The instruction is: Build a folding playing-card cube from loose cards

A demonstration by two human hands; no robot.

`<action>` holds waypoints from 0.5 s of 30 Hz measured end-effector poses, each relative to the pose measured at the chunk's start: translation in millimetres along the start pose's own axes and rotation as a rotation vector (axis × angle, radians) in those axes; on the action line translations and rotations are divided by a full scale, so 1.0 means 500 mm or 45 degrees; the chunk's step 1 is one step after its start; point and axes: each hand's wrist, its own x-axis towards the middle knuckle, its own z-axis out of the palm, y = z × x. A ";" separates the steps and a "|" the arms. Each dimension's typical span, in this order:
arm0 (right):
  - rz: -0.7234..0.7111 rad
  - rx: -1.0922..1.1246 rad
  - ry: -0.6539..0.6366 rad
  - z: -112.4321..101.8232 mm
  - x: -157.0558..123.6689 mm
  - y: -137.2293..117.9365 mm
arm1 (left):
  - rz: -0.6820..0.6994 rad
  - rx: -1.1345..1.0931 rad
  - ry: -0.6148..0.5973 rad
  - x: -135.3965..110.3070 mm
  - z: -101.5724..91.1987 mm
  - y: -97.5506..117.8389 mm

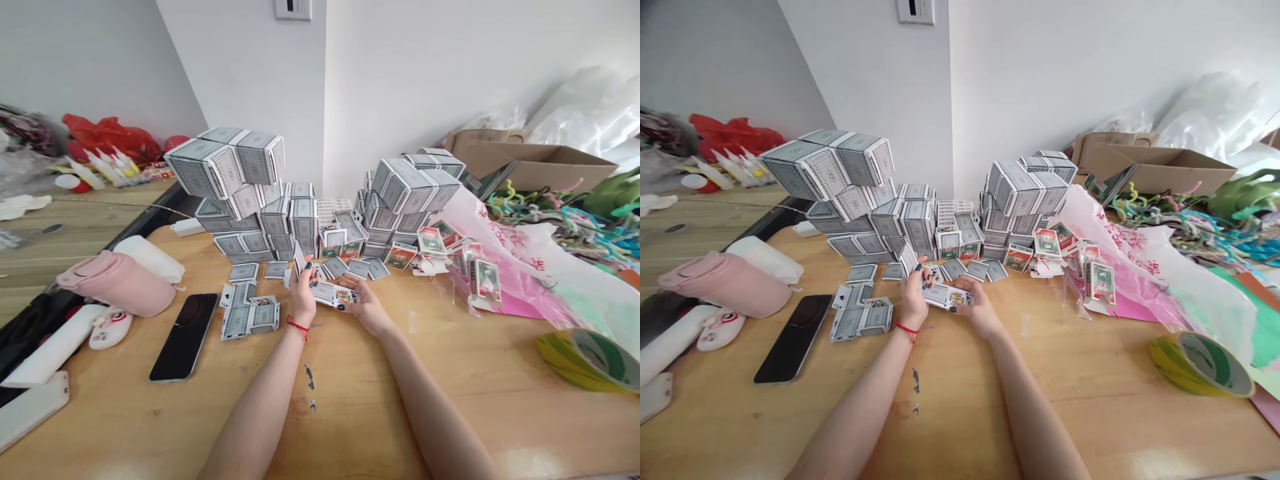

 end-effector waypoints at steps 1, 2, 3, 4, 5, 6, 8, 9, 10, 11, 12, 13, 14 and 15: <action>0.016 0.052 0.012 0.003 0.000 -0.001 | 0.013 -0.055 -0.019 0.001 -0.001 0.000; 0.027 0.100 0.027 0.006 0.000 -0.002 | 0.024 -0.120 -0.035 0.002 -0.002 0.000; 0.037 0.139 0.045 0.009 0.000 -0.002 | 0.032 -0.179 -0.044 0.004 -0.004 -0.001; 0.047 0.169 0.070 0.012 0.001 -0.002 | 0.035 -0.218 -0.043 0.005 -0.005 -0.001; 0.058 0.188 0.102 0.014 0.001 -0.002 | 0.035 -0.244 -0.042 0.006 -0.006 -0.002; 0.068 0.198 0.137 0.016 0.002 -0.001 | 0.034 -0.262 -0.037 0.007 -0.007 -0.002; 0.077 0.213 0.194 0.020 0.002 0.000 | 0.037 -0.266 -0.026 0.008 -0.009 -0.003; 0.077 0.227 0.210 0.021 0.002 0.000 | 0.041 -0.255 -0.023 0.008 -0.009 -0.003; 0.079 0.251 0.216 0.021 0.002 -0.001 | 0.048 -0.242 -0.025 0.008 -0.010 -0.003; 0.089 0.278 0.207 0.021 0.001 -0.003 | 0.056 -0.232 -0.030 0.008 -0.010 -0.004; 0.111 0.301 0.180 0.020 0.000 -0.005 | 0.065 -0.229 -0.038 0.008 -0.011 -0.004; 0.142 0.314 0.140 0.018 -0.001 -0.007 | 0.072 -0.230 -0.046 0.008 -0.011 -0.004; 0.177 0.315 0.096 0.017 -0.002 -0.009 | 0.076 -0.234 -0.052 0.007 -0.010 -0.004; 0.209 0.309 0.058 0.015 -0.003 -0.011 | 0.078 -0.238 -0.055 0.007 -0.010 -0.004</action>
